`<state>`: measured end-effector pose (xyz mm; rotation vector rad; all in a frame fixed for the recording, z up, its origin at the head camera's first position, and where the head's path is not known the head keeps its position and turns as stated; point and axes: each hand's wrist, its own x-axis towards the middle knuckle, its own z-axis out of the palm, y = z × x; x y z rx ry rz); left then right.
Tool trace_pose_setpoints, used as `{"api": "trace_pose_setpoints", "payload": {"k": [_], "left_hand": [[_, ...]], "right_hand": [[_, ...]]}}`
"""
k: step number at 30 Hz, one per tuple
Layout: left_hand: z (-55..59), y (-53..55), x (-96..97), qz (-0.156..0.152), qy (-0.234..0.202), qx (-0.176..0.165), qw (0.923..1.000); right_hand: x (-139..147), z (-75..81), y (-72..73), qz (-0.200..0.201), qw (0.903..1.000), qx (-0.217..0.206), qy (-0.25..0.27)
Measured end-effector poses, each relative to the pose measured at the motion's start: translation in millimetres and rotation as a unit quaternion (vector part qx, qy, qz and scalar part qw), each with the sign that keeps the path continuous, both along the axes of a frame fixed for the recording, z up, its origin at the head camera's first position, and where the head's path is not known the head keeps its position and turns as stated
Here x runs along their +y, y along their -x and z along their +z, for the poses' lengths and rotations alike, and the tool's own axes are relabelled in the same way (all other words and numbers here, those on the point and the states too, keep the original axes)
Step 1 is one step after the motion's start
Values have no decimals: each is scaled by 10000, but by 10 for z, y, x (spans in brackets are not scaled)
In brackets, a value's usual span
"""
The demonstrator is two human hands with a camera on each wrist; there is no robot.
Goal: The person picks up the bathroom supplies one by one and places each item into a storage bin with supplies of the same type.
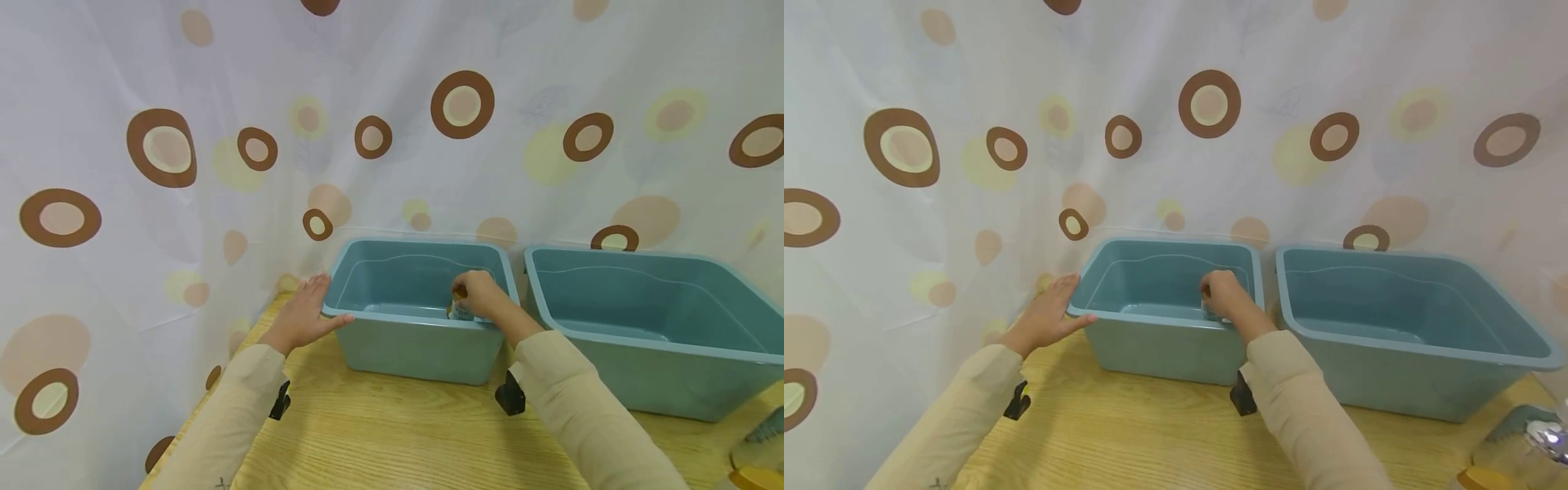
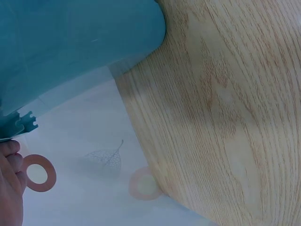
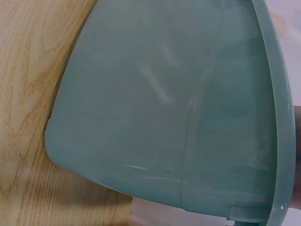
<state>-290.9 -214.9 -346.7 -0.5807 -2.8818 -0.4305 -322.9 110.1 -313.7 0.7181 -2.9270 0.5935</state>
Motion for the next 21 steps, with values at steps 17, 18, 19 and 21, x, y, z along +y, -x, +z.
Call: {"api": "trace_pose_setpoints", "payload": {"k": [17,18,19,21], "left_hand": [[47,-40,11,-17,-92,-16,10000],[48,-41,11,-18,-83,-5,10000],[48,-41,11,-17,-75,4,10000],[47,-42,11,-13,-78,6,10000]], "right_hand": [[-13,-3,34,123,9991,-232,-330],[-16,1,34,126,9990,-234,-349],[-18,5,35,137,9989,-234,-376],[-21,7,38,157,9988,-248,-399]]}}
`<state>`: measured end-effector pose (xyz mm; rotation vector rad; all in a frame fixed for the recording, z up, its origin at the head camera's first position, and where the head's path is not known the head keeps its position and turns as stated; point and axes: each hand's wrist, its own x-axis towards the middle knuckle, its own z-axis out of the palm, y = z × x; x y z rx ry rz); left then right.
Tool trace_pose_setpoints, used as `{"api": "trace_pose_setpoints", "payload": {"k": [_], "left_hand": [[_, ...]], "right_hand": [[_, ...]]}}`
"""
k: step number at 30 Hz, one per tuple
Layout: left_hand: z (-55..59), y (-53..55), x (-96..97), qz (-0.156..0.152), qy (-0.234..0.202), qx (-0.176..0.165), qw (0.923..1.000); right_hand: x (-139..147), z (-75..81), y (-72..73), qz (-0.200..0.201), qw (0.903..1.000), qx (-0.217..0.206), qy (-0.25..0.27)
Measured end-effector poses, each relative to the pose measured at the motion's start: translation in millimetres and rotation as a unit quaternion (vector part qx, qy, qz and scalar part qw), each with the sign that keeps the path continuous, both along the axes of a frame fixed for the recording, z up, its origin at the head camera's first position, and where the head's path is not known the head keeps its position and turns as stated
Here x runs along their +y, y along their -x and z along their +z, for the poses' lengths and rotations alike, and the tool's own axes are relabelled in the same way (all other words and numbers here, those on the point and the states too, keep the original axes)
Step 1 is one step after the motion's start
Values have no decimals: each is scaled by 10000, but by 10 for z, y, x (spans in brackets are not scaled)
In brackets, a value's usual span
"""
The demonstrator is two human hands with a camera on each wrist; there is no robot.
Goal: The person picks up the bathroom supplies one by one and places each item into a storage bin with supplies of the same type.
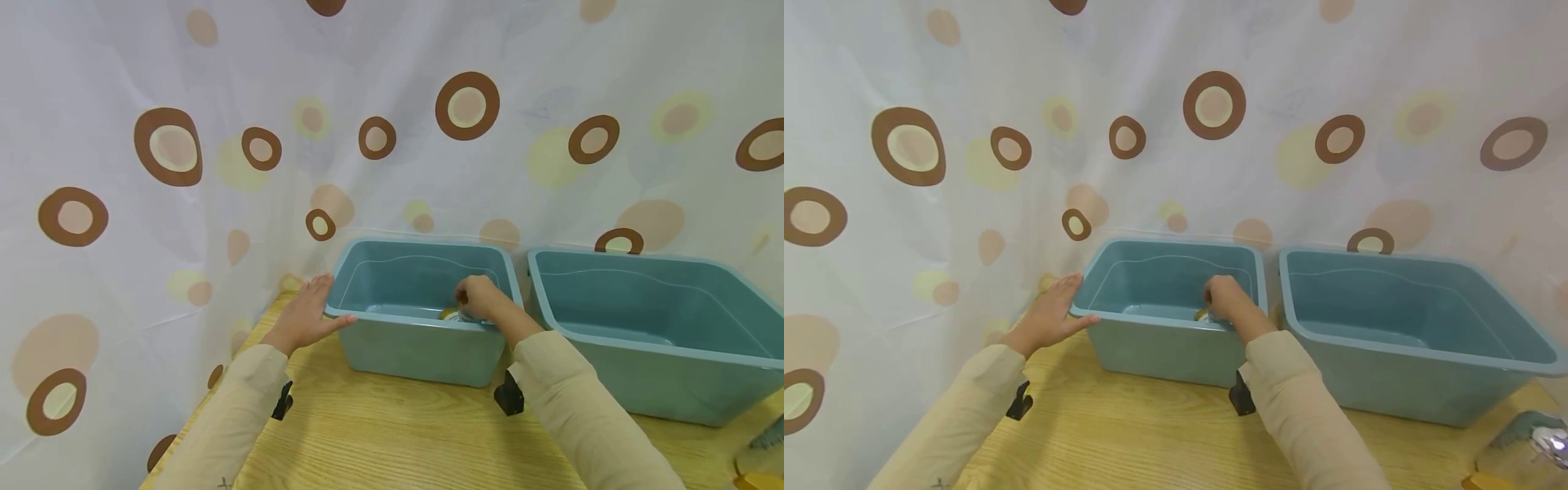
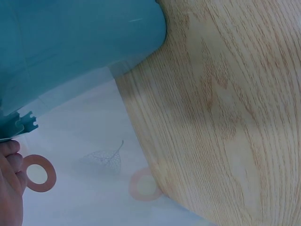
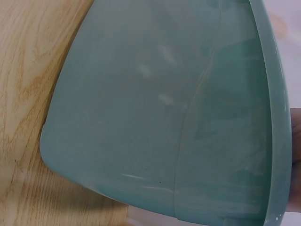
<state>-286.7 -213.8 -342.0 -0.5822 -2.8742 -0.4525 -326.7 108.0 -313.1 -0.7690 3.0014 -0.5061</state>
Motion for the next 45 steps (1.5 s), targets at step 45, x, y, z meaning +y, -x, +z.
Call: {"api": "trace_pose_setpoints", "payload": {"k": [45], "left_hand": [[-52,47,-32,-27,10,33,10000]], "right_hand": [[413,161,-419,-8,9798,1376,1451]]}}
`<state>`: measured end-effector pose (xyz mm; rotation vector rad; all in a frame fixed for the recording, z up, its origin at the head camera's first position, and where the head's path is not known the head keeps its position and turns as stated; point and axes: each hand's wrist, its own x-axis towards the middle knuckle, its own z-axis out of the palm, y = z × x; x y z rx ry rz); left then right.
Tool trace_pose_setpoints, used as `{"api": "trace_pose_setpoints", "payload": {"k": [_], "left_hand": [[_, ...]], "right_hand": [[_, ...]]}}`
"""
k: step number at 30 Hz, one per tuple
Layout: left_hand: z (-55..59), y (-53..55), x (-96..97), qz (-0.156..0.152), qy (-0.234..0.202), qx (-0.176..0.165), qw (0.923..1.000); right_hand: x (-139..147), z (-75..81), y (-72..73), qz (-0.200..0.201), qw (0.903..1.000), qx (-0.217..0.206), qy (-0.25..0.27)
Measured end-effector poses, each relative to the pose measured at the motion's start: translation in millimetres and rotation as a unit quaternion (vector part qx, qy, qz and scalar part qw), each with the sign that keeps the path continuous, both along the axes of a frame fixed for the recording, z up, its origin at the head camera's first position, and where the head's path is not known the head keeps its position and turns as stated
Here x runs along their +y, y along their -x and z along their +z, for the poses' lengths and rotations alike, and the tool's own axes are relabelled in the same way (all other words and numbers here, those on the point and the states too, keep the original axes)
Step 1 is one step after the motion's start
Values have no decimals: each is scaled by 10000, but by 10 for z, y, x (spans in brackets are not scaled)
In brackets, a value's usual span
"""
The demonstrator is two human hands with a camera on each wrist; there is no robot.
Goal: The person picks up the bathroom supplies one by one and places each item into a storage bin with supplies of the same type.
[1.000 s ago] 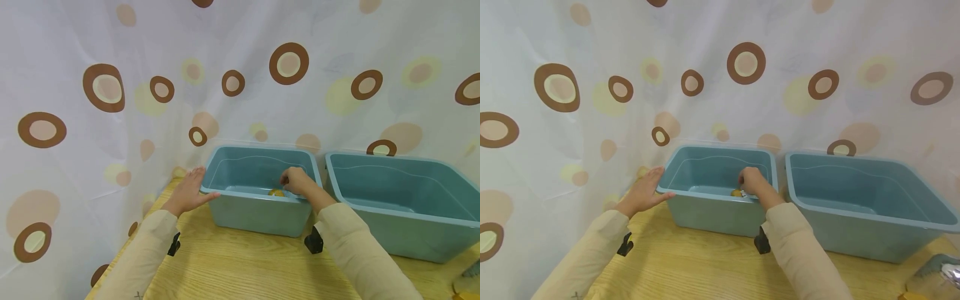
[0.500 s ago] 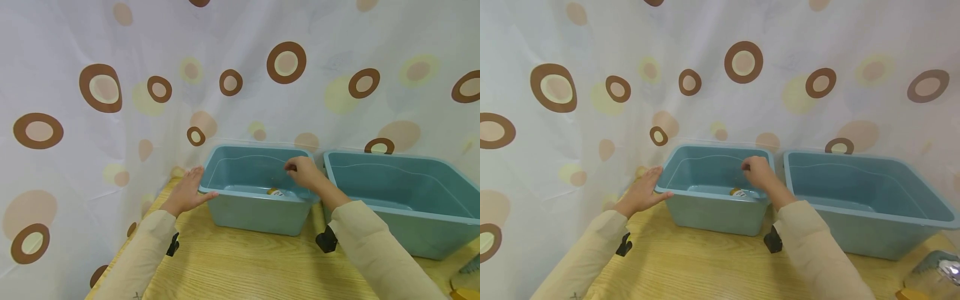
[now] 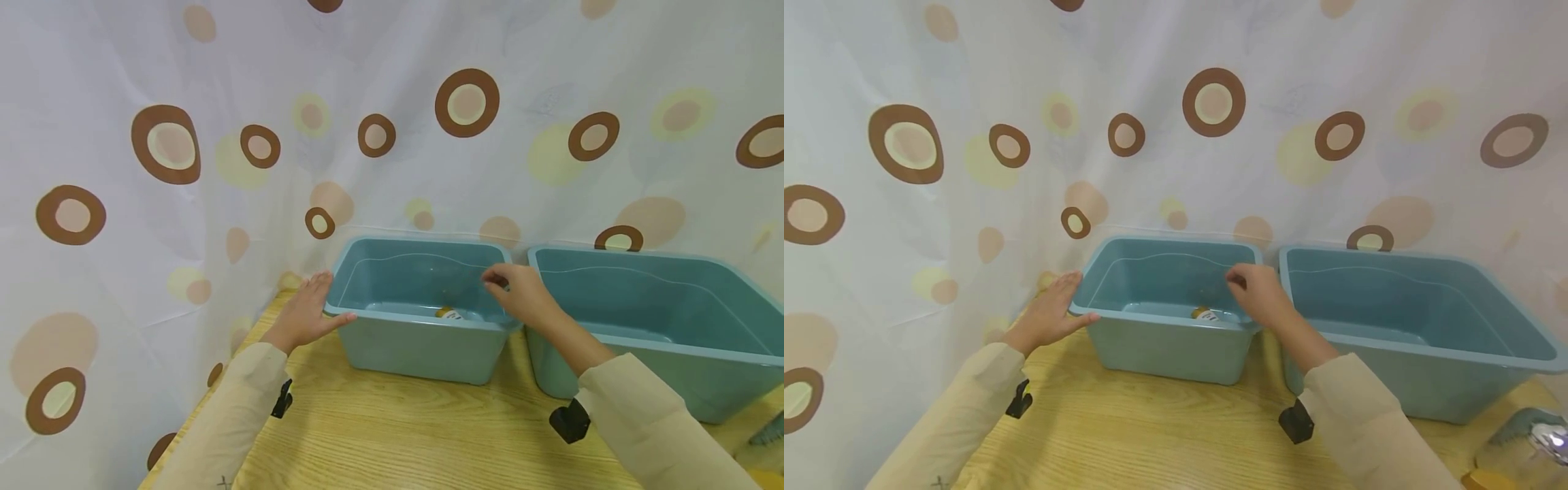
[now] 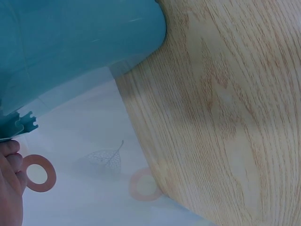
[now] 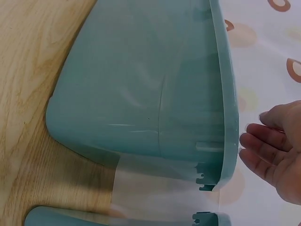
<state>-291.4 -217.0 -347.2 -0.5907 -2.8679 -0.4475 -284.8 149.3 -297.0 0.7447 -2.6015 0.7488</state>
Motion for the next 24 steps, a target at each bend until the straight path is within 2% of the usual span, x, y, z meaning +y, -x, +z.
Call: {"api": "trace_pose_setpoints", "payload": {"k": [12,24], "left_hand": [[12,-12,6,18,-22,-43,10000],[-2,-19,8,-12,-9,73,10000]], "right_hand": [[55,-49,-177,9,9999,62,127],[96,-136,-313,-142,9991,234,329]]}}
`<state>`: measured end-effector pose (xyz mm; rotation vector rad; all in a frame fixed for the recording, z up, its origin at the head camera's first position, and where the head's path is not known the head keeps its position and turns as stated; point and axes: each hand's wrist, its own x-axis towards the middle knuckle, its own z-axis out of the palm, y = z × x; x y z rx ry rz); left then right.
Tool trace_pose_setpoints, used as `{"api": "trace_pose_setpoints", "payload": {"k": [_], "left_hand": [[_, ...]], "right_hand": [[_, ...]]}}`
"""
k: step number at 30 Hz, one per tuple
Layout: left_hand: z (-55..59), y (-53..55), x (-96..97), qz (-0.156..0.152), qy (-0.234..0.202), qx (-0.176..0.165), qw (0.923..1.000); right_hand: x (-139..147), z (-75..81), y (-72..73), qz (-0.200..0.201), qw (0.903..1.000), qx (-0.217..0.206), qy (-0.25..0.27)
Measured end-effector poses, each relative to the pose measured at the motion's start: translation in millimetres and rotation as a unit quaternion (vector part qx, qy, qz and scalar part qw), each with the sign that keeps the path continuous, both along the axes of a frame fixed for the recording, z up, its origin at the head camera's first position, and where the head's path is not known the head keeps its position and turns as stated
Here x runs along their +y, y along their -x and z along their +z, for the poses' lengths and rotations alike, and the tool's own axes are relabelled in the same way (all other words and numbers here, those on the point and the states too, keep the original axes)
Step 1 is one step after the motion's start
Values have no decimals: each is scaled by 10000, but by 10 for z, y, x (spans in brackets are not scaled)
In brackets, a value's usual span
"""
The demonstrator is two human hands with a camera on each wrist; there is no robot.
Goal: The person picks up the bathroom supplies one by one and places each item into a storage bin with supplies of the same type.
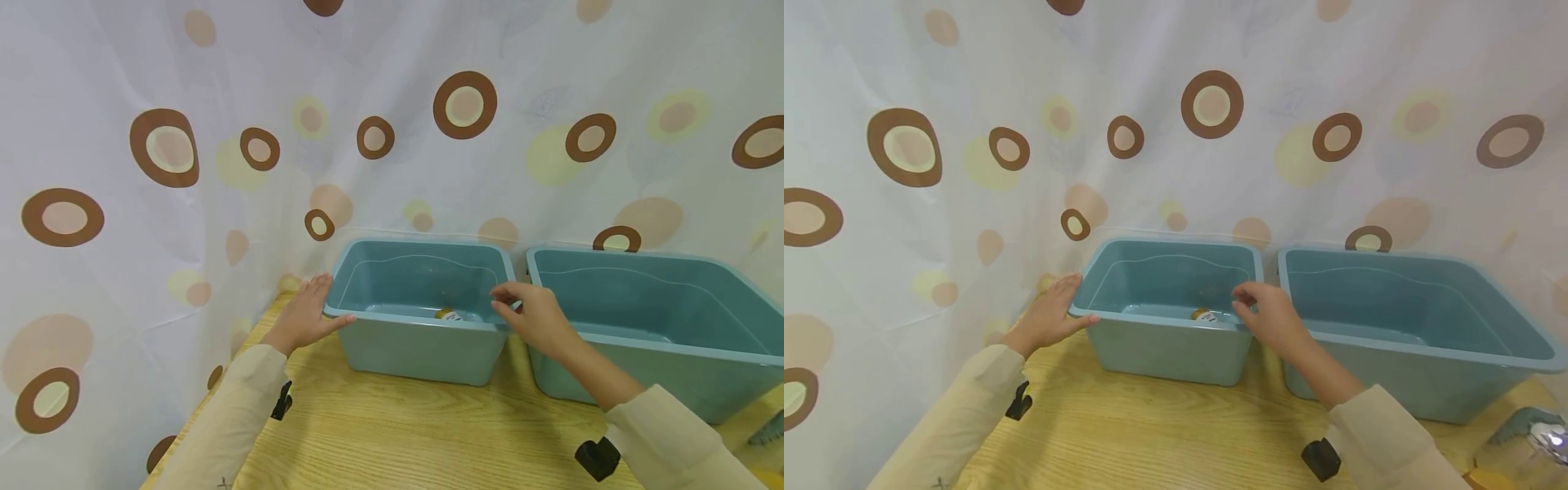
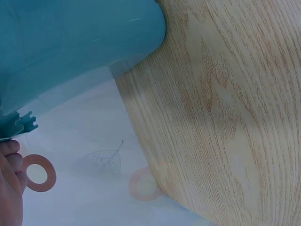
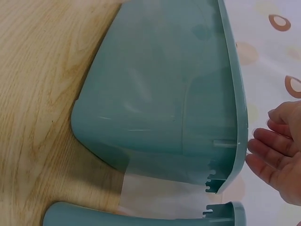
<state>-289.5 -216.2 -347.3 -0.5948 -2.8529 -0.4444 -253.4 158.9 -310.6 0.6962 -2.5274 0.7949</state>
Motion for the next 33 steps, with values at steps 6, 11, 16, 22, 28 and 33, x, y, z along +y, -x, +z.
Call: {"api": "trace_pose_setpoints", "payload": {"k": [6,11,16,22,28,33], "left_hand": [[6,-1,21,-4,-6,11,10000],[15,-9,31,0,-14,-62,10000],[10,-7,29,34,24,-84,10000],[29,-3,41,61,113,-150,9998],[78,-20,58,90,159,-352,9992],[96,-28,35,82,200,-282,9994]], "right_hand": [[37,-26,-58,-37,9998,167,100],[62,-57,-110,-24,9996,260,124],[80,-76,-193,-14,9988,463,182],[122,-110,-298,68,9970,737,221],[167,-140,-371,82,9965,804,230],[205,-158,-421,73,9973,715,164]]}}
